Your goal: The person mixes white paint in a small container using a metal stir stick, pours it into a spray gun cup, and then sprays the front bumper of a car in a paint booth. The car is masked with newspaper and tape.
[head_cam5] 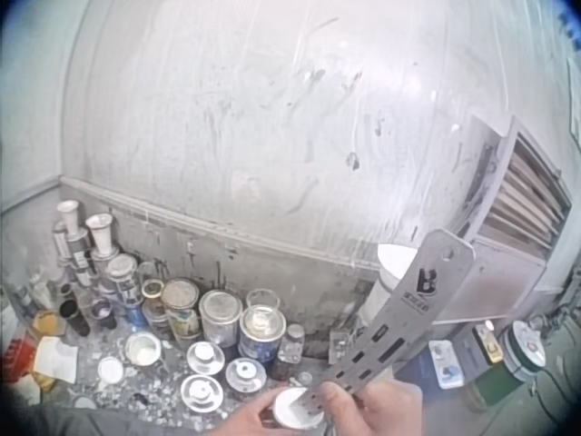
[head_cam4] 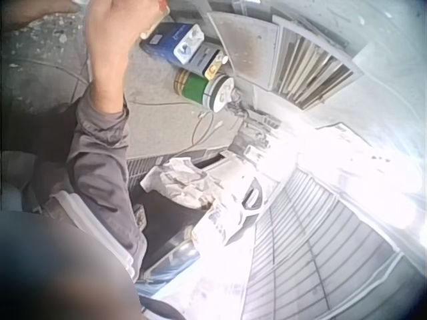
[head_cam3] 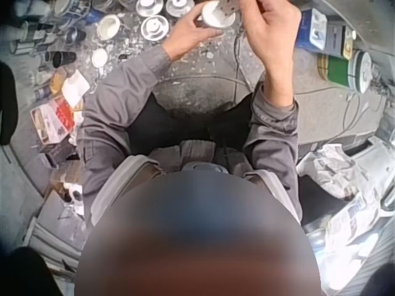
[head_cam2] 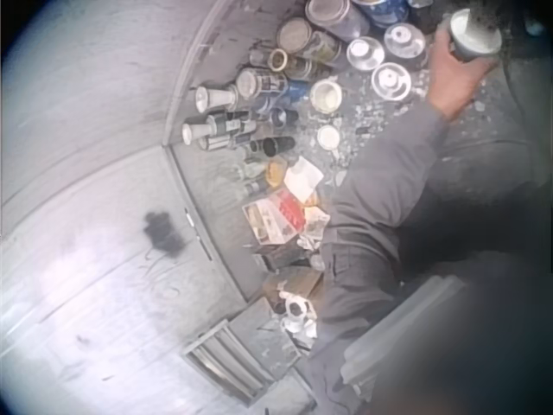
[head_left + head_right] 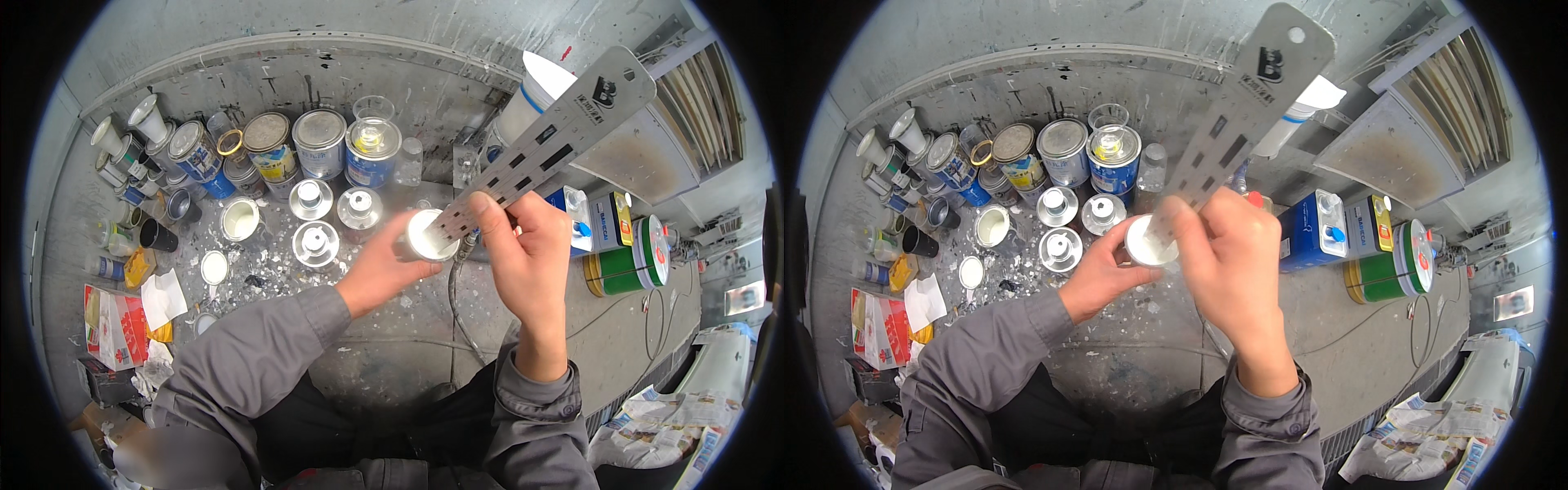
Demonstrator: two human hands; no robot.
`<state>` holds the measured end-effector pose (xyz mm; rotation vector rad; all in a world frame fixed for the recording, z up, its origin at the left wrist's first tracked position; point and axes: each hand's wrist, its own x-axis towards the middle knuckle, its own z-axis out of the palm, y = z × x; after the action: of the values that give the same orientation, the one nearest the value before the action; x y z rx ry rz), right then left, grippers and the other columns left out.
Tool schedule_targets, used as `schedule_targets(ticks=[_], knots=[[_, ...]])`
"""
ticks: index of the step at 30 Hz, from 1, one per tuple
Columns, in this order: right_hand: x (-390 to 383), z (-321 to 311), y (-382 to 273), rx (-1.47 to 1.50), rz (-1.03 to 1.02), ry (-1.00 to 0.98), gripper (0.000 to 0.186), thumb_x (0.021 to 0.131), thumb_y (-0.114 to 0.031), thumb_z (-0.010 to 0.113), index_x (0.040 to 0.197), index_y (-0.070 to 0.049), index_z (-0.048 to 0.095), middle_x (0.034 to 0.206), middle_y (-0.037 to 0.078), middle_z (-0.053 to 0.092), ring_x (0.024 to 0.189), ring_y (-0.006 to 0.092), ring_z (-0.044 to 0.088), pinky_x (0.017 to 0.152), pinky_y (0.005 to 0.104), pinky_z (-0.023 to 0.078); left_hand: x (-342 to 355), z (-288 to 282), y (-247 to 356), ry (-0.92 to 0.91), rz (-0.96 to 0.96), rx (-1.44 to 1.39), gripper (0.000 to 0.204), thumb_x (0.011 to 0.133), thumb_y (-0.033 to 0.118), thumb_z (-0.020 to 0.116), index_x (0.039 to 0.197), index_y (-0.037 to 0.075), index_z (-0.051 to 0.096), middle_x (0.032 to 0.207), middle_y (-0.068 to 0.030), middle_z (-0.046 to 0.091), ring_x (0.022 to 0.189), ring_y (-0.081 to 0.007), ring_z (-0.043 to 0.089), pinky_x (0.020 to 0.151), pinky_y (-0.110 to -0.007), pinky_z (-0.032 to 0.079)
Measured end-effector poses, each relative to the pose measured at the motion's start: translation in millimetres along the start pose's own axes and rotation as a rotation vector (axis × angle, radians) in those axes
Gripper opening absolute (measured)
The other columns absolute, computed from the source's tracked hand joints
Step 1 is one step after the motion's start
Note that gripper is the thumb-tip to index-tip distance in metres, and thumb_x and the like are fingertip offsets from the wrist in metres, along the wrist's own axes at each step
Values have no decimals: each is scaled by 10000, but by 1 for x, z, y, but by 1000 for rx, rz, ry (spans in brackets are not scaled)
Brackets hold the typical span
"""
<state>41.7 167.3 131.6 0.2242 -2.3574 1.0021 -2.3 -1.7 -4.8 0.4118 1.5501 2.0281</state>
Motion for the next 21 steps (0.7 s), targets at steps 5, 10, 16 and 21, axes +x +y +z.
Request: schedule_targets(ticks=[5,10,16,21], knots=[[3,-2,-2,34,60,25,300,1014,-155,756,802,33,658,633,29,626,566,74,513,521,274,384,1,0,-1,-32,21,54,838,865,94,879,1584,40,452,1496,-106,575,1348,-203,570,1123,-366,487],[4,-8,2,-67,79,46,298,1009,-148,764,801,36,656,637,31,634,570,73,522,519,275,391,-2,3,2,-23,1,-31,843,869,88,875,1591,44,442,1493,-107,578,1346,-196,572,1113,-364,498],[-1,-2,1,-4,49,-23,240,984,-122,769,827,37,681,649,61,628,571,119,548,535,292,414,1,0,0,16,-27,9,838,895,13,832,1611,42,398,1439,-60,611,1337,-171,586,1093,-357,533],[1,-10,6,33,77,13,261,1016,-155,763,842,27,697,659,15,637,602,67,548,545,255,410,0,0,-2,9,3,25,831,851,103,886,1569,43,472,1482,-101,590,1361,-201,562,1126,-363,483]])
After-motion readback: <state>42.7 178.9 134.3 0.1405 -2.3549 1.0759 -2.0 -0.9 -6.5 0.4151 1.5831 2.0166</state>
